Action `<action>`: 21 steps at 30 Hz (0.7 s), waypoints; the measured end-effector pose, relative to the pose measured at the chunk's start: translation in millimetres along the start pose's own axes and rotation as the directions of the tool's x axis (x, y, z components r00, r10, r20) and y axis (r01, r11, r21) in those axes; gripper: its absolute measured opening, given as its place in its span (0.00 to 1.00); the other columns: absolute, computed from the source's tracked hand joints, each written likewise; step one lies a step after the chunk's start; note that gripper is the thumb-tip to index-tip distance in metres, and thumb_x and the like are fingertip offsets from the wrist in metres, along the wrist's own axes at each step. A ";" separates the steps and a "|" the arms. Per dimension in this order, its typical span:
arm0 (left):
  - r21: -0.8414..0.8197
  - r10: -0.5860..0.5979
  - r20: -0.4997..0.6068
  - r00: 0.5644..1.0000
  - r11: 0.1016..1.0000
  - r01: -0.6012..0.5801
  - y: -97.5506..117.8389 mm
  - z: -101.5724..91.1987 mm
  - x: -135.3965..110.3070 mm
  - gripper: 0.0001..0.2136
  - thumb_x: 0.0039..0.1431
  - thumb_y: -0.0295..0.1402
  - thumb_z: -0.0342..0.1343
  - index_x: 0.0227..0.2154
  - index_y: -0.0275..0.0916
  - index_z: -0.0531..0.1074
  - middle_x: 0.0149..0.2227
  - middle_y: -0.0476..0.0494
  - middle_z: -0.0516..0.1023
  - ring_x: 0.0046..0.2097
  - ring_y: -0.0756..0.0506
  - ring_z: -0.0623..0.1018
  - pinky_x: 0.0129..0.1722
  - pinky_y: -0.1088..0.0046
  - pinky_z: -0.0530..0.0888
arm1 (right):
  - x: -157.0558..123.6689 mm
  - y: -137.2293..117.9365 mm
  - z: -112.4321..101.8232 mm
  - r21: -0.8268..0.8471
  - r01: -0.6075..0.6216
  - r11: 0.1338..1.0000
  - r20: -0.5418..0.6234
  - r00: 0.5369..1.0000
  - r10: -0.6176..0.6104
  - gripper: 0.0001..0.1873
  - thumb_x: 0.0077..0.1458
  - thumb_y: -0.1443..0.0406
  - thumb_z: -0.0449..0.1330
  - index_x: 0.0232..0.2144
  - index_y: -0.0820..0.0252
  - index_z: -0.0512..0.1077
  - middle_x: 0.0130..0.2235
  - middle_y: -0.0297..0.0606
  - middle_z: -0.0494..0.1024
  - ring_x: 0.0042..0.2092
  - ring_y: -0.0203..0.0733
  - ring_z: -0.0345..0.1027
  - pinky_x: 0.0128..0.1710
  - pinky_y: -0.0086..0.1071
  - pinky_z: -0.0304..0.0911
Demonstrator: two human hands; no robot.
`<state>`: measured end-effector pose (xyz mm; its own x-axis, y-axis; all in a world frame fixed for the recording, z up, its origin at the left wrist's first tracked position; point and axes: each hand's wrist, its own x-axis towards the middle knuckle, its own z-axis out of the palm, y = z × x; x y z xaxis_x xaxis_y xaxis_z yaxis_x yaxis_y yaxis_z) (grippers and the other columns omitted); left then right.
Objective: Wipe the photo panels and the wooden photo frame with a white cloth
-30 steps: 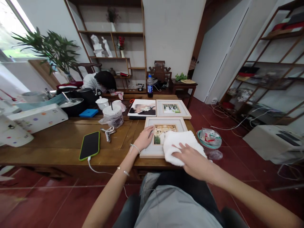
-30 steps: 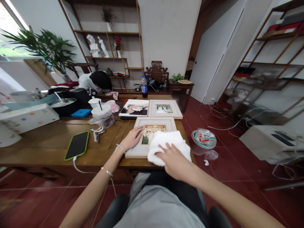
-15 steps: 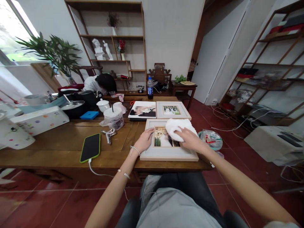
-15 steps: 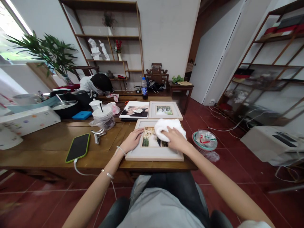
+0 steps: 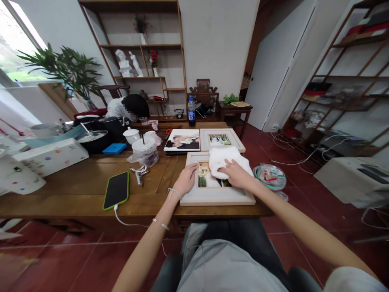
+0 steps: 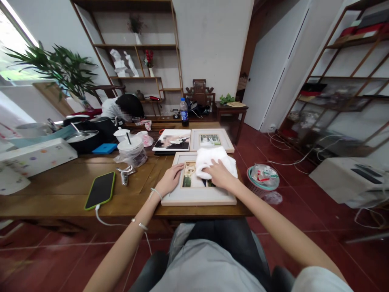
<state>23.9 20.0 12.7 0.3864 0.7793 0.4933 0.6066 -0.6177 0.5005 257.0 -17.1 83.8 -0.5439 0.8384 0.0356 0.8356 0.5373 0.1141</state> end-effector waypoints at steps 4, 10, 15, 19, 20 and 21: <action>0.001 0.008 -0.008 1.000 1.000 -0.008 -0.1 0.0 -0.2 0.16 0.56 0.22 0.44 0.45 0.34 0.70 0.51 0.38 0.71 0.53 0.44 0.69 0.56 0.62 0.65 | -36.2 -29.8 -23.6 0.074 0.001 0.997 0.109 0.994 -0.009 0.30 0.42 0.78 0.48 0.49 0.59 0.67 0.42 0.48 0.74 0.50 0.52 0.61 0.45 0.40 0.53; 0.004 0.016 0.004 1.000 1.000 -0.016 -1.0 0.1 -0.5 0.17 0.55 0.22 0.44 0.46 0.34 0.69 0.52 0.38 0.70 0.54 0.44 0.69 0.56 0.62 0.64 | -88.4 -75.5 -57.6 0.256 0.027 0.966 0.200 0.976 -0.080 0.31 0.40 0.77 0.47 0.47 0.55 0.68 0.44 0.45 0.72 0.45 0.49 0.65 0.42 0.39 0.57; 0.021 -0.010 0.035 0.999 1.000 0.009 -4.5 1.9 -0.8 0.17 0.56 0.23 0.44 0.47 0.35 0.69 0.53 0.38 0.68 0.55 0.44 0.67 0.56 0.61 0.64 | -98.3 -84.1 -42.6 0.320 0.067 0.945 0.139 0.983 -0.117 0.36 0.35 0.79 0.49 0.49 0.53 0.65 0.54 0.43 0.64 0.59 0.49 0.49 0.54 0.41 0.48; 0.028 -0.004 0.055 0.998 1.000 0.002 -4.6 1.0 -0.9 0.17 0.58 0.25 0.43 0.48 0.36 0.69 0.53 0.39 0.68 0.55 0.43 0.67 0.56 0.61 0.64 | -82.4 -66.4 -18.3 0.290 -0.007 0.957 0.094 0.995 -0.021 0.38 0.37 0.78 0.49 0.54 0.53 0.60 0.57 0.45 0.59 0.58 0.49 0.51 0.53 0.40 0.51; 0.028 0.000 0.057 0.998 1.000 -0.002 -4.0 0.4 -0.9 0.17 0.58 0.25 0.43 0.48 0.37 0.68 0.53 0.39 0.68 0.55 0.44 0.67 0.56 0.61 0.64 | -76.8 -60.8 -14.1 0.272 -0.027 0.962 0.084 0.996 0.004 0.38 0.38 0.78 0.49 0.55 0.54 0.59 0.57 0.46 0.59 0.57 0.49 0.53 0.52 0.40 0.53; 0.027 0.002 0.058 0.998 1.000 -0.004 -3.2 -0.2 -0.9 0.16 0.58 0.26 0.43 0.48 0.37 0.68 0.53 0.39 0.68 0.55 0.44 0.67 0.56 0.61 0.64 | -70.9 -55.0 -10.9 0.250 -0.042 0.967 0.073 0.997 0.025 0.38 0.38 0.78 0.49 0.55 0.55 0.59 0.57 0.47 0.59 0.55 0.50 0.56 0.50 0.39 0.54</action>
<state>21.4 21.3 10.8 0.4275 0.7829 0.4520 0.6238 -0.6173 0.4793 248.8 -107.1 85.9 -0.5161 0.8558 -0.0341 0.8504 0.5073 -0.1392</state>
